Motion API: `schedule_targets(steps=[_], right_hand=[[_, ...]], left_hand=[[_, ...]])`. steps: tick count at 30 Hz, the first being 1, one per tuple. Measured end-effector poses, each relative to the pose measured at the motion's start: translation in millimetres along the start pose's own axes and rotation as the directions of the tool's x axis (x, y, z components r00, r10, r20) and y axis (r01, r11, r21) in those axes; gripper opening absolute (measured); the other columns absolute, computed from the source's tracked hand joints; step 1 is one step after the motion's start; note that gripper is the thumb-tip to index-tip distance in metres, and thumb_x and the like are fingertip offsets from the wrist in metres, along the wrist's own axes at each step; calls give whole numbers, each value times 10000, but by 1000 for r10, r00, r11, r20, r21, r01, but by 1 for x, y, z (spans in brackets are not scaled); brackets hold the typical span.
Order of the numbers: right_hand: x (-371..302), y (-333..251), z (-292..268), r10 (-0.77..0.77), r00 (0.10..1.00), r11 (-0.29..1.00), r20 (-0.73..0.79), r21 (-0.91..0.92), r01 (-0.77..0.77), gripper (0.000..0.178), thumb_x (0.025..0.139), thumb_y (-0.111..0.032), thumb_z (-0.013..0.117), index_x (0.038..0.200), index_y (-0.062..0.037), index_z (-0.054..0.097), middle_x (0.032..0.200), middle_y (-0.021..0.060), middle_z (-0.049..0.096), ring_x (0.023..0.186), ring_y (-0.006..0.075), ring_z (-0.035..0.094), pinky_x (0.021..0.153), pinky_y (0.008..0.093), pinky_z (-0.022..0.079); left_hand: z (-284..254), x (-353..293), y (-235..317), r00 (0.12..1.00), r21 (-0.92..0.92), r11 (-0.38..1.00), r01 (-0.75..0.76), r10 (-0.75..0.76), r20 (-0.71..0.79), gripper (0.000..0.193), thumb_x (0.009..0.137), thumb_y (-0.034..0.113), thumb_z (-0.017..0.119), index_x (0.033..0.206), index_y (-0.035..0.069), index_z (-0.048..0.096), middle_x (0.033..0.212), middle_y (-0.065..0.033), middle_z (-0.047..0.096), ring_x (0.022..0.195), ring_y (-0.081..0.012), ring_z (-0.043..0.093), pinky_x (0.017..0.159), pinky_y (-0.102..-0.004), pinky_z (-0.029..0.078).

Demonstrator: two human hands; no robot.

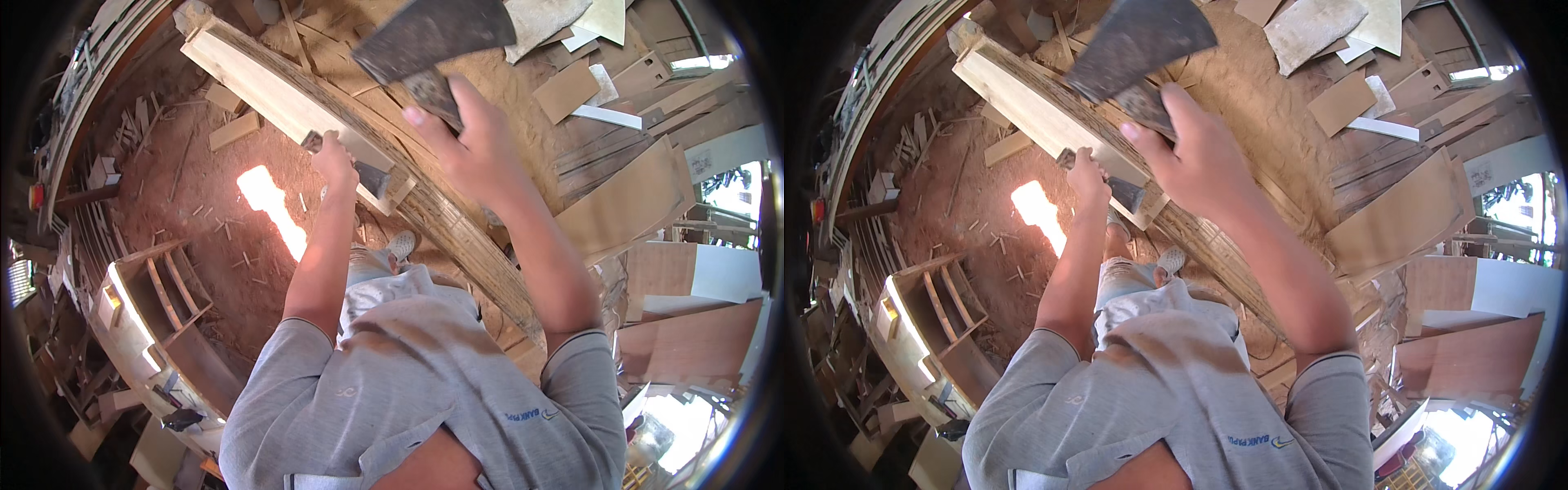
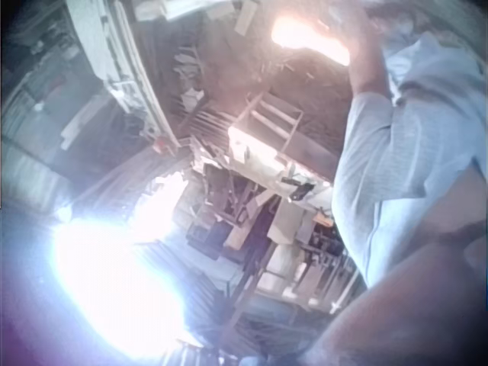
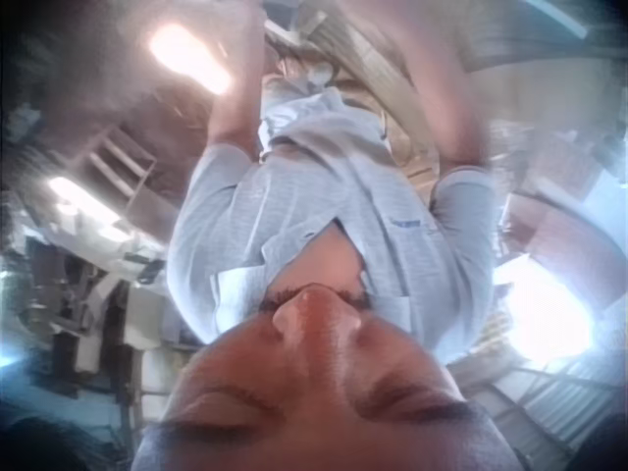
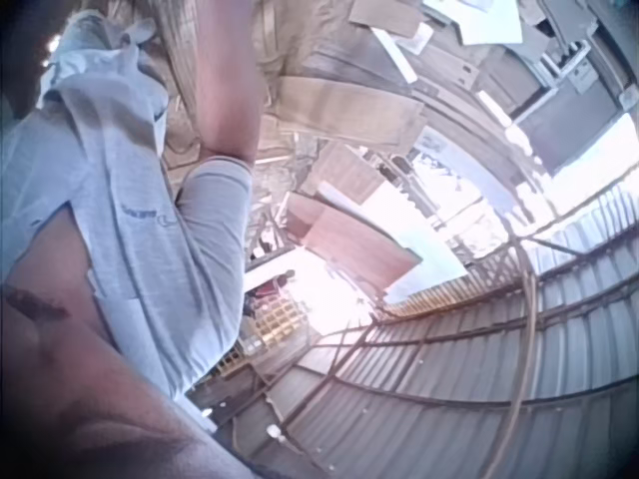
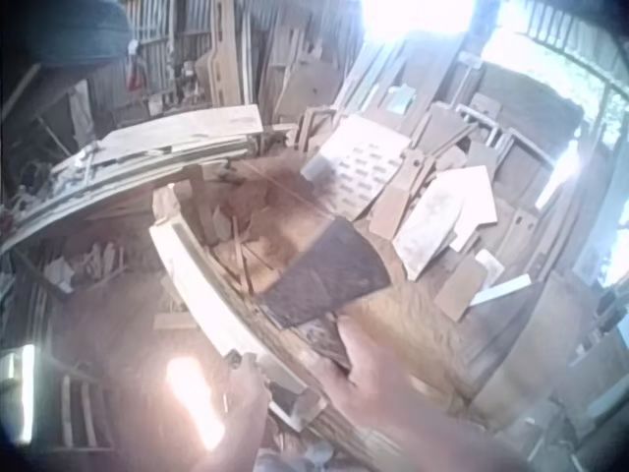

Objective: The person marks a line on a wooden beam using a square and pencil, and then chips at the wood using a small axe.

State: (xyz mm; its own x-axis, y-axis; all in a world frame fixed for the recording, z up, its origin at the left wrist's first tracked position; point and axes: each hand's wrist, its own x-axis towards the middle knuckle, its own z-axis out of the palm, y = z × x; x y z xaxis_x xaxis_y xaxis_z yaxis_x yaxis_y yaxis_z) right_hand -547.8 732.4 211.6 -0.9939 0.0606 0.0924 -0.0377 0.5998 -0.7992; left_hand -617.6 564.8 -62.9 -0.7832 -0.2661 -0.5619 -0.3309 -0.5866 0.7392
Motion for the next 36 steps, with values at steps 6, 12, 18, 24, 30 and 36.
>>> schedule_targets(steps=[6, 12, 18, 24, 30, 36], right_hand=[[-45, 58, -11, 244, 969, 964, -35, 121, -238, 374, 1010, -344, 745, 1029, -6, 589, 788, 162, 655, 693, 262, 625, 666, 417, 504], [-63, 96, 13, 359, 932, 930, 52, -110, -352, 441, 962, -379, 790, 1070, 8, 609, 813, 186, 680, 731, 297, 672, 710, 430, 530], [-93, 188, 96, 474, 879, 873, 46, -153, -463, 591, 866, -475, 847, 1083, 28, 623, 862, 260, 711, 824, 460, 715, 750, 514, 546], [-95, 233, 144, 528, 849, 849, 18, -29, -527, 589, 894, -440, 820, 1145, 39, 587, 922, 283, 715, 888, 476, 712, 792, 527, 545], [-55, 229, 161, 516, 856, 855, 19, 45, -517, 570, 907, -405, 814, 1167, 42, 572, 943, 312, 705, 929, 527, 690, 815, 546, 536], [-50, 242, 182, 386, 920, 922, -67, -15, -388, 609, 902, -415, 817, 1195, 63, 580, 1026, 333, 708, 1013, 537, 682, 873, 554, 536]], left_hand=[[-28, -22, 42, 984, 126, 992, -7, -16, 176, 328, 966, 147, 721, 770, 130, 458, 600, 24, 419, 470, -112, 393, 464, -342, 341], [-40, -29, 18, 895, 701, 581, -414, 122, 428, 478, 888, 268, 882, 1215, -9, 671, 894, -89, 760, 829, -164, 720, 772, -321, 565], [-87, 2, -14, 829, 856, 309, -415, 516, 215, 808, 821, 354, 951, 1407, -38, 557, 1246, -195, 731, 999, -222, 728, 862, -357, 583], [-67, 21, 10, 939, 804, 486, -342, 142, 314, 376, 864, 278, 905, 1043, -11, 743, 1042, -166, 762, 913, -268, 721, 849, -416, 552], [-53, 55, 26, 916, 810, 429, -400, 211, 341, 297, 881, 261, 885, 933, -1, 755, 867, -134, 758, 810, -243, 732, 778, -424, 557], [-33, 46, 30, 564, 758, -136, -638, 588, 580, 757, 839, 358, 915, 1408, -33, 606, 1508, -271, 569, 995, -431, 765, 857, -506, 611]])
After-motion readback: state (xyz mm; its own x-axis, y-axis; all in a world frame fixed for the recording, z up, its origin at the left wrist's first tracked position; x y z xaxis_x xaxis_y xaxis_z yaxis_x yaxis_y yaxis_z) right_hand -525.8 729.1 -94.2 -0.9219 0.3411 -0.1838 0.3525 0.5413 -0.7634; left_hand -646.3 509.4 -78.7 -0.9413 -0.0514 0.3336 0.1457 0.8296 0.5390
